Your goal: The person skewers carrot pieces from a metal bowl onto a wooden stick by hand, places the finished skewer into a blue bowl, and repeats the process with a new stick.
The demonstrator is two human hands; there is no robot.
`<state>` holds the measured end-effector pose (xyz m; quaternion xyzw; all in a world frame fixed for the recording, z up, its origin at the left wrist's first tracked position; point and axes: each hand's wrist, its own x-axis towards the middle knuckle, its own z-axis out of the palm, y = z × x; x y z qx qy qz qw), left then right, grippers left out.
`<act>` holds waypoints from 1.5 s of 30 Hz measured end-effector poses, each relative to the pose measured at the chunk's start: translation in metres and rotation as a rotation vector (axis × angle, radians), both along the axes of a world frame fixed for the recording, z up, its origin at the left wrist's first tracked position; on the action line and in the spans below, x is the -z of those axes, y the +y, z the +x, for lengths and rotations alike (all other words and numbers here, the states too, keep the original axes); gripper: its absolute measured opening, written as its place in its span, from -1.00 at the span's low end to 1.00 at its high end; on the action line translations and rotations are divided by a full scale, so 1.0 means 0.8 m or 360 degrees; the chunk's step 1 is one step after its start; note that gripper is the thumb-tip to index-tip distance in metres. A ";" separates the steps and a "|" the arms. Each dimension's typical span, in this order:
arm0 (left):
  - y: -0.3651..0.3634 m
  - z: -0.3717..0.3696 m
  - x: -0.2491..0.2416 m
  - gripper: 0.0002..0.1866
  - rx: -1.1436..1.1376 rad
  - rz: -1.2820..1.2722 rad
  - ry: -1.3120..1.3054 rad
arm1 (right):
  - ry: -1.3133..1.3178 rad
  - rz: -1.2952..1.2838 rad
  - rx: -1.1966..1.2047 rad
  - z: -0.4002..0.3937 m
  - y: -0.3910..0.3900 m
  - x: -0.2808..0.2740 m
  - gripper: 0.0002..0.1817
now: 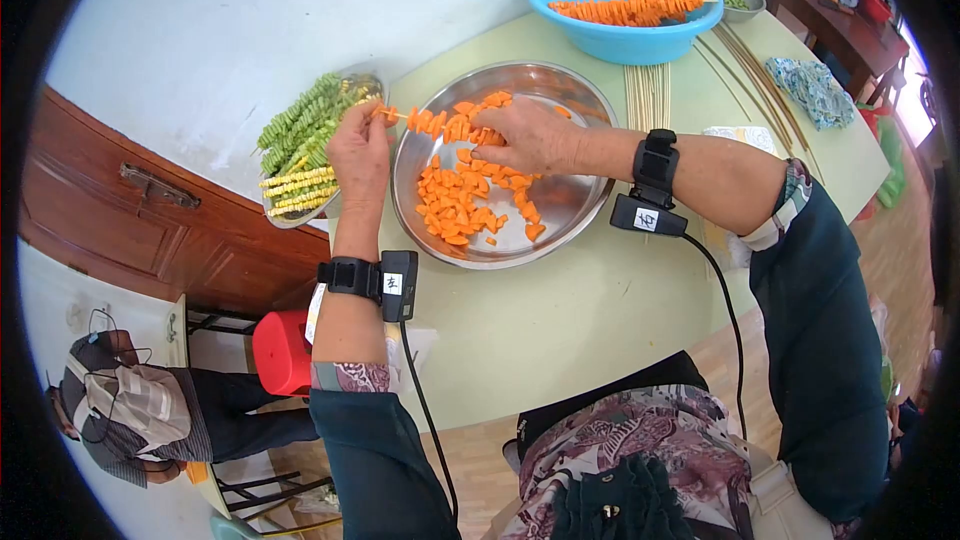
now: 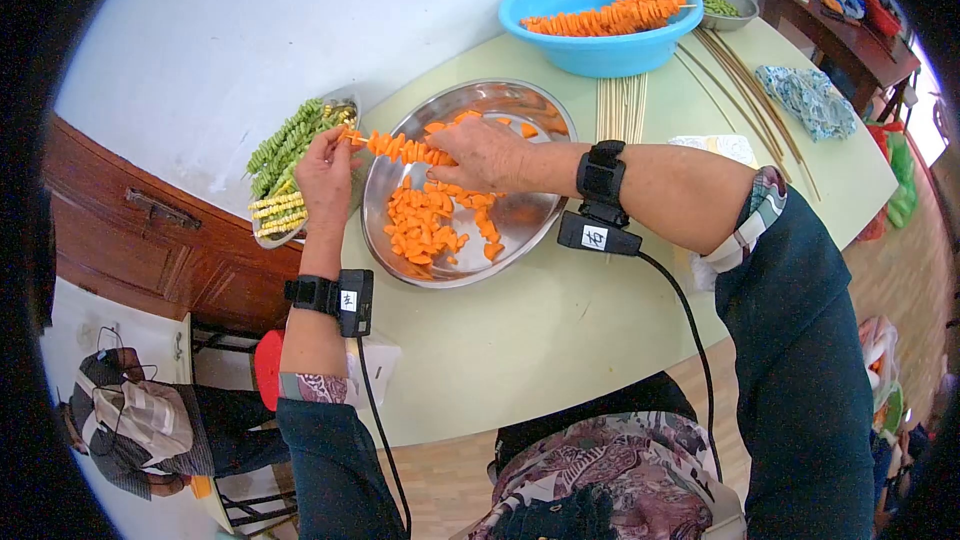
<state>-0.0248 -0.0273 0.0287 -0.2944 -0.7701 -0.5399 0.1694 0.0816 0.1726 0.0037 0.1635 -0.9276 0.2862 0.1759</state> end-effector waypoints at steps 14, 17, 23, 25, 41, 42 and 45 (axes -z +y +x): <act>0.002 0.010 -0.007 -0.87 -0.0361 -0.0562 0.0767 | -0.0034 0.0027 -0.0018 0.003 -0.001 0.002 -0.63; 0.004 0.013 -0.008 -0.87 -0.0338 -0.0544 0.0721 | -0.0027 0.0008 -0.0026 0.003 -0.001 0.004 -0.63; 0.006 0.014 -0.008 -0.87 -0.0292 -0.0549 0.0734 | 0.0029 -0.0096 -0.0097 0.001 -0.001 0.008 -0.64; 0.006 0.015 -0.008 -0.87 -0.0274 -0.0527 0.0747 | 0.0033 -0.0149 -0.0114 0.004 -0.003 0.002 -0.65; 0.010 0.007 -0.002 -0.85 0.0008 -0.0433 0.0503 | 0.0183 0.0024 -0.0068 -0.006 0.009 0.014 -0.71; 0.011 0.006 0.000 -0.84 0.0029 -0.0432 0.0444 | 0.0157 0.0035 -0.0066 -0.004 0.006 0.011 -0.72; 0.008 0.002 0.002 -0.83 0.0049 -0.0438 0.0479 | -0.0168 -0.0117 -0.0063 0.006 0.003 -0.004 -0.71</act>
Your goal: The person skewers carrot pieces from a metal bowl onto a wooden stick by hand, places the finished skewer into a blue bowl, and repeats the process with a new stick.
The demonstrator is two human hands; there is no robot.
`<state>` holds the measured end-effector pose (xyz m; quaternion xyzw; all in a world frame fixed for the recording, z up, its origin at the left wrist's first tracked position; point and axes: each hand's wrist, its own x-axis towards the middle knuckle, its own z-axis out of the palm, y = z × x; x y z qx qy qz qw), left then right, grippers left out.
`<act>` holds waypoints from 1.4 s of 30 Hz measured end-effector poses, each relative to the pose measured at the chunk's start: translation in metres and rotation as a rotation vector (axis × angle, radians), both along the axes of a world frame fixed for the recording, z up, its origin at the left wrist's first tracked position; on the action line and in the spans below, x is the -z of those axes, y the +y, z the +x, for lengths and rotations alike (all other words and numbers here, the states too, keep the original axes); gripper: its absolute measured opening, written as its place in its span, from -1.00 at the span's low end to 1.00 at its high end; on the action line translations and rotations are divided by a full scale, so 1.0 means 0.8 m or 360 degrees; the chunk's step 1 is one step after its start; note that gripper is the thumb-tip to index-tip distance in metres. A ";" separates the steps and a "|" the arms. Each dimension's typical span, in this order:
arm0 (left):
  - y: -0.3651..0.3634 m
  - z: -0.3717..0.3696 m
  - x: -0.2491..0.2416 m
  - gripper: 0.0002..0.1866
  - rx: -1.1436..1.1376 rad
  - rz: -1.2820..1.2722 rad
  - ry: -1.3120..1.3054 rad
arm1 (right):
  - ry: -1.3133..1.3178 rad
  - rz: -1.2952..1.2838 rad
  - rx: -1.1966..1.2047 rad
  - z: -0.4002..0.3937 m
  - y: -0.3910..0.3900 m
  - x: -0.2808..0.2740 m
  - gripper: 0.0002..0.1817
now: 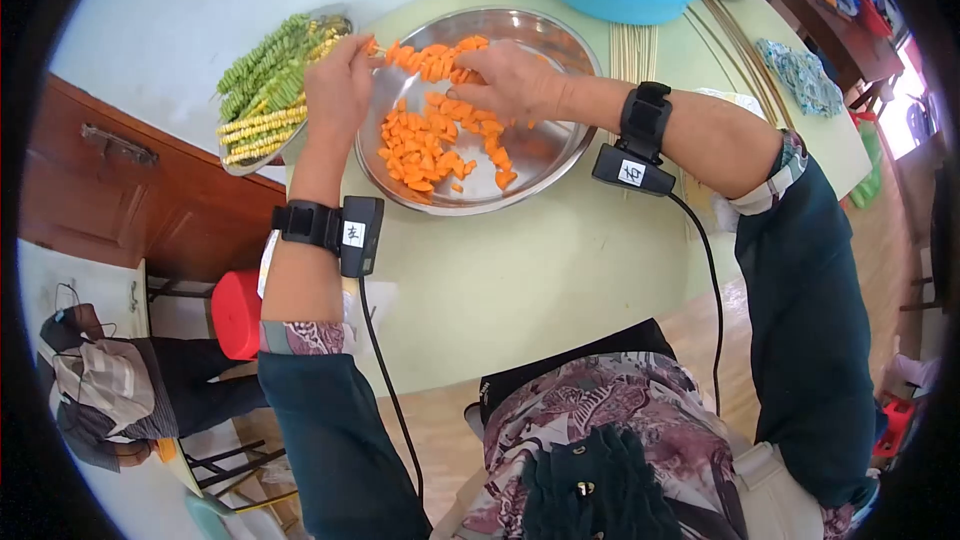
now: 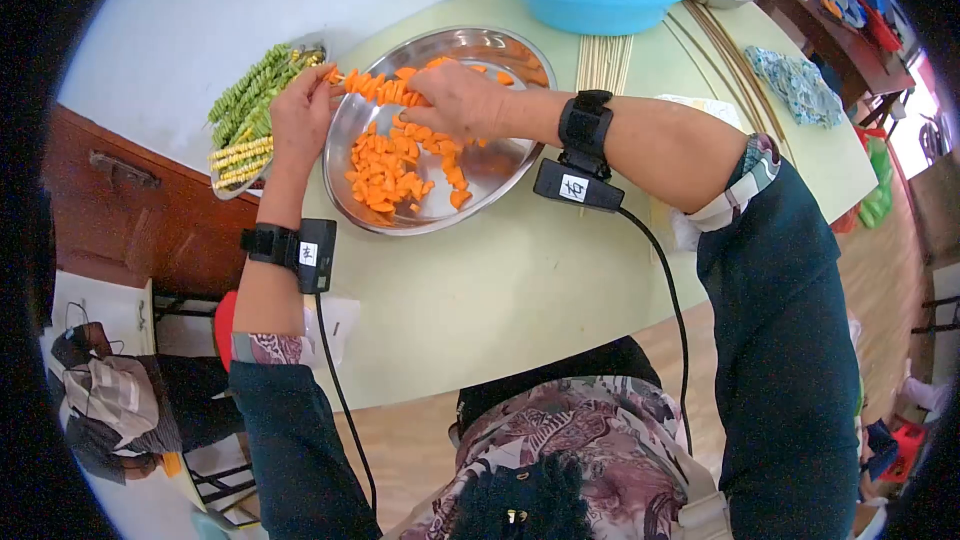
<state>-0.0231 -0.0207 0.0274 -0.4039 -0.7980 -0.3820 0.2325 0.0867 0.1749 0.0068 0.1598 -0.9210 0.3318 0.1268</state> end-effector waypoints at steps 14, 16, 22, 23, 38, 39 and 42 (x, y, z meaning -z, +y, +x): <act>0.004 0.006 0.002 -0.66 -0.0148 -0.0192 -0.0263 | -0.0345 0.0021 0.0104 -0.003 0.010 -0.023 -0.68; 0.003 0.006 0.005 -0.64 -0.0175 -0.0184 -0.0177 | -0.0429 0.0032 0.0183 -0.010 0.016 -0.024 -0.68; 0.000 0.009 0.014 -0.67 0.0067 -0.0633 -0.0258 | -0.0607 0.0392 0.0279 -0.017 0.027 -0.011 -0.59; -0.001 0.009 0.015 -0.67 0.0065 -0.0626 -0.0265 | -0.0314 0.0498 0.0362 -0.018 0.025 -0.003 -0.57; 0.001 0.010 0.018 -0.56 0.0296 -0.0711 -0.0163 | -0.0597 0.0368 -0.0052 -0.014 0.030 -0.020 -0.67; 0.002 0.015 0.015 -0.55 0.0246 -0.0689 -0.0177 | -0.0586 0.0300 0.0025 -0.013 0.027 -0.020 -0.68; 0.003 0.018 0.021 -0.52 0.0239 -0.0670 -0.0154 | -0.0293 0.0410 0.0148 -0.022 0.031 -0.013 -0.69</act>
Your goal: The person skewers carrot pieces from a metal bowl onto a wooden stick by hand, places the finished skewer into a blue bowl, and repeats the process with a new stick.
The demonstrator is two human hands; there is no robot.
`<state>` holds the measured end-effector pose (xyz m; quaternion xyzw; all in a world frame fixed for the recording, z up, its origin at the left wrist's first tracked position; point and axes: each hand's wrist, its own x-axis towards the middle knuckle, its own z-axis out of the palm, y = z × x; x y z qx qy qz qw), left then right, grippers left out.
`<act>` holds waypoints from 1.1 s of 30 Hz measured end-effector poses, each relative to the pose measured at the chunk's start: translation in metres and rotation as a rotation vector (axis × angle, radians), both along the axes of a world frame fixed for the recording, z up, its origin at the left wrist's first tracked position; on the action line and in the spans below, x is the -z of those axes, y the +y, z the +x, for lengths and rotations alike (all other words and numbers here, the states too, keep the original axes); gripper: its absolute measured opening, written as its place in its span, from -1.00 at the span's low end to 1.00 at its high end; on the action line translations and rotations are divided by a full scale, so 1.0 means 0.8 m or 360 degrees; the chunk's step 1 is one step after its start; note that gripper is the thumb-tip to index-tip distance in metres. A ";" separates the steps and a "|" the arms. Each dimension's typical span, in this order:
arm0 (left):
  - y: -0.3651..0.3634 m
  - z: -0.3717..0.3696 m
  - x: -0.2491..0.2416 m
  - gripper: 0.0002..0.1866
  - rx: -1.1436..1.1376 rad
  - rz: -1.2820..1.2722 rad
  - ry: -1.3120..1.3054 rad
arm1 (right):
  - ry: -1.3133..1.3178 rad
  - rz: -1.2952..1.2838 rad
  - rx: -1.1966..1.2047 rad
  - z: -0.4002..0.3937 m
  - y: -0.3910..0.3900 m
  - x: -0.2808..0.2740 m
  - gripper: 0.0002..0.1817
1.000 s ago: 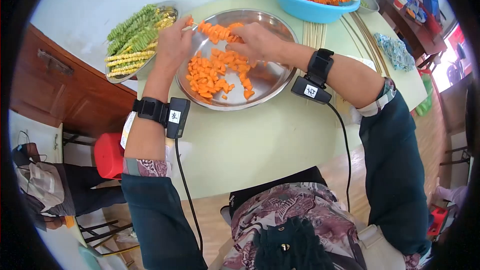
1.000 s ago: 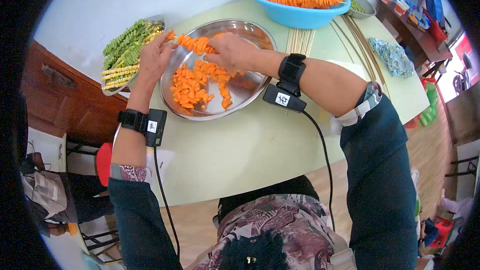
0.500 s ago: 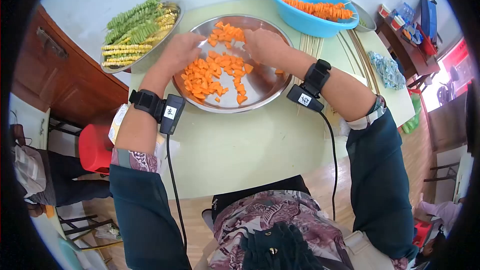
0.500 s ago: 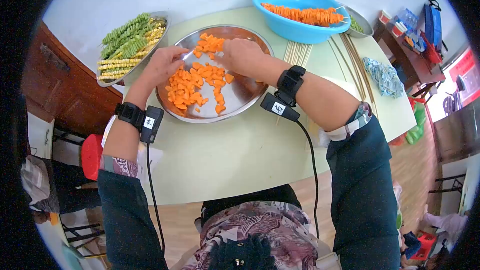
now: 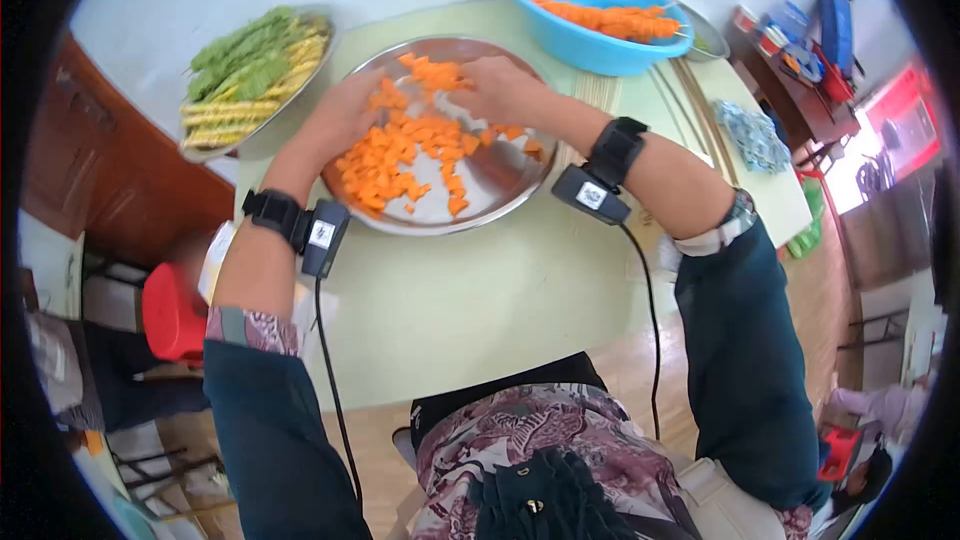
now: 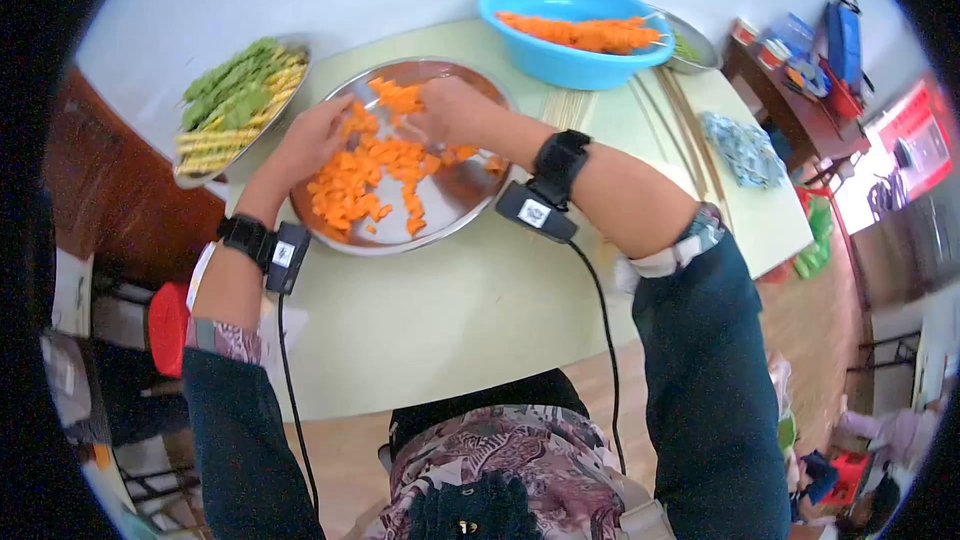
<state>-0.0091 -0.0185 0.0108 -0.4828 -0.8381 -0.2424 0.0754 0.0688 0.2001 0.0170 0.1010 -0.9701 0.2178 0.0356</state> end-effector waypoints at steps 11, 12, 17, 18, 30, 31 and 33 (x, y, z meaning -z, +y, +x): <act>-0.005 -0.032 0.029 -0.43 0.0093 -0.0083 0.0019 | -0.0031 -0.0234 -0.0329 -0.013 -0.008 0.047 -0.70; -0.004 -0.030 0.027 -0.48 0.0080 -0.0048 -0.0025 | -0.0019 -0.0223 -0.0308 -0.011 -0.006 0.046 -0.70; 0.001 -0.024 0.022 -0.60 -0.0145 -0.0224 -0.0011 | 0.0059 -0.0262 -0.0289 -0.003 -0.006 0.036 -0.71; -0.002 -0.025 0.025 -0.60 -0.0034 -0.0160 0.0084 | 0.0080 -0.0251 -0.0305 -0.002 -0.006 0.034 -0.72; 0.001 -0.017 0.020 -0.39 -0.0213 -0.0087 -0.0063 | -0.0061 -0.0316 -0.0123 0.037 -0.018 -0.009 -0.77; 0.001 -0.015 0.018 -0.36 -0.0265 -0.0114 -0.0092 | -0.0057 -0.0319 -0.0117 0.039 -0.018 -0.010 -0.77; 0.001 -0.016 0.019 -0.35 -0.0251 -0.0104 -0.0069 | 0.0053 -0.0324 -0.0167 0.043 -0.019 -0.010 -0.78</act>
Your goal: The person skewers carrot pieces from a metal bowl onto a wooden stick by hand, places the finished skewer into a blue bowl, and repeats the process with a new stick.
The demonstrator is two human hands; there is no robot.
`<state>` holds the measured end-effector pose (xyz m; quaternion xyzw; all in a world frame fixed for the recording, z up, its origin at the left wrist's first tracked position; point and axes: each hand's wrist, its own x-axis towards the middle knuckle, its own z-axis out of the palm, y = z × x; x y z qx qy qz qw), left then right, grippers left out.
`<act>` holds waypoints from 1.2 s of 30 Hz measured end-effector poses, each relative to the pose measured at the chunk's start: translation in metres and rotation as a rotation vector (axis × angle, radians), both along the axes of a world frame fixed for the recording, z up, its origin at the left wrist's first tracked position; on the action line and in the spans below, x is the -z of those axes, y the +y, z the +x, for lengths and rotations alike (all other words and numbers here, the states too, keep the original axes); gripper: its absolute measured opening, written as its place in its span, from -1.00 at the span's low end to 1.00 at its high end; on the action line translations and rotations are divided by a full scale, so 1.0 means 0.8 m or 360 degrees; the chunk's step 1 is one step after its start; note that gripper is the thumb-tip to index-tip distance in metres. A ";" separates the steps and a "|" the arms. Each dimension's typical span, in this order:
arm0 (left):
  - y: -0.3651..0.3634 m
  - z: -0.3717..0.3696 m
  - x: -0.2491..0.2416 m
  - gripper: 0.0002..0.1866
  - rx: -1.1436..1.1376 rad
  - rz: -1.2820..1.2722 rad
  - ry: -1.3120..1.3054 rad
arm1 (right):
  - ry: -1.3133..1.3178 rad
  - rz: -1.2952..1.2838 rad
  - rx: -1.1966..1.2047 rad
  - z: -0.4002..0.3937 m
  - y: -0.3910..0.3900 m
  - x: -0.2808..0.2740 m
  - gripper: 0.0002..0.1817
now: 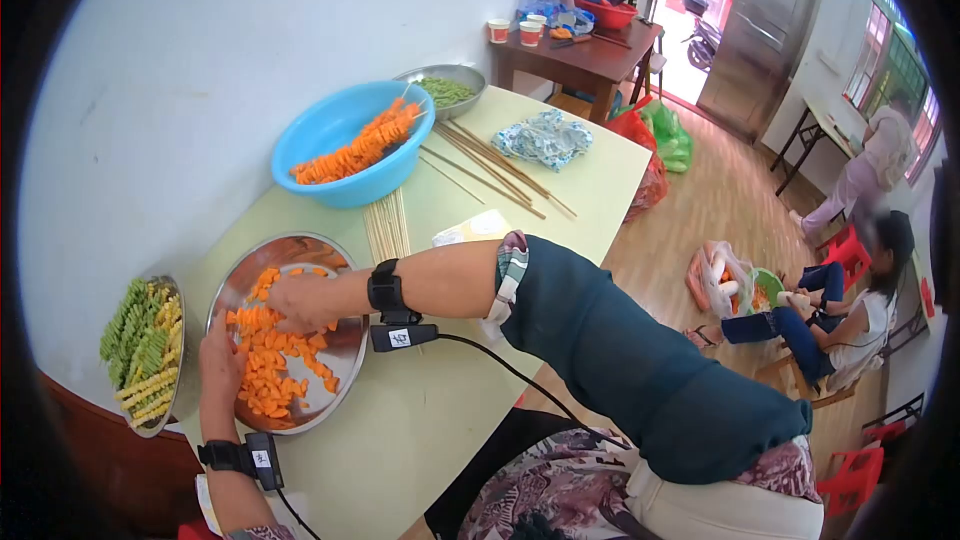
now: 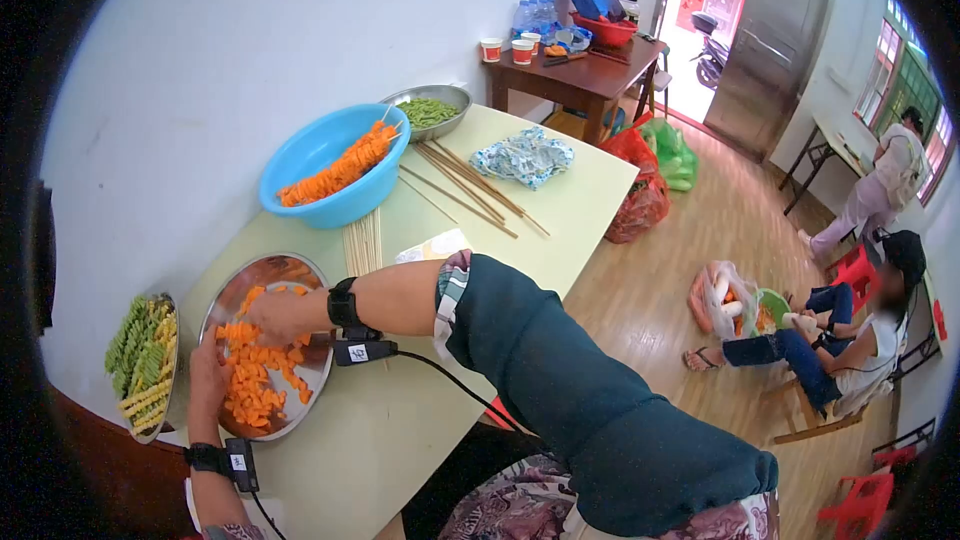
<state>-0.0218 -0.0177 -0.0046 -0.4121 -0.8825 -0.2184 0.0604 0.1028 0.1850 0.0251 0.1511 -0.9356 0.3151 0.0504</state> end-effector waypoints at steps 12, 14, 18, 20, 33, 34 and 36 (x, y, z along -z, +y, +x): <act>0.003 -0.007 0.005 -0.49 0.0153 0.0154 0.0173 | 0.0004 0.0115 0.0038 -0.016 0.000 0.020 -0.73; 0.003 -0.010 0.003 -0.55 0.0140 0.0188 0.0287 | 0.0212 0.0093 0.0079 -0.028 -0.002 0.035 -0.72; -0.008 -0.018 -0.012 -0.70 -0.0017 0.0651 0.0041 | 0.0487 -0.0043 0.0105 -0.019 -0.005 0.025 -0.70; -0.022 -0.036 -0.011 -0.76 -0.0041 0.0781 0.0030 | 0.0497 -0.0016 0.0083 -0.020 -0.007 0.024 -0.68; -0.031 -0.041 -0.027 -0.74 -0.0360 0.1293 -0.0543 | 0.0568 0.0059 -0.0166 -0.012 -0.013 0.016 -0.47; -0.029 -0.041 -0.027 -0.73 -0.0287 0.1336 -0.0618 | 0.0559 0.0081 -0.0172 -0.011 -0.012 0.017 -0.48; -0.027 -0.036 -0.026 -0.69 -0.0231 0.1401 -0.0611 | 0.0675 -0.0005 -0.0269 -0.010 -0.012 0.021 -0.50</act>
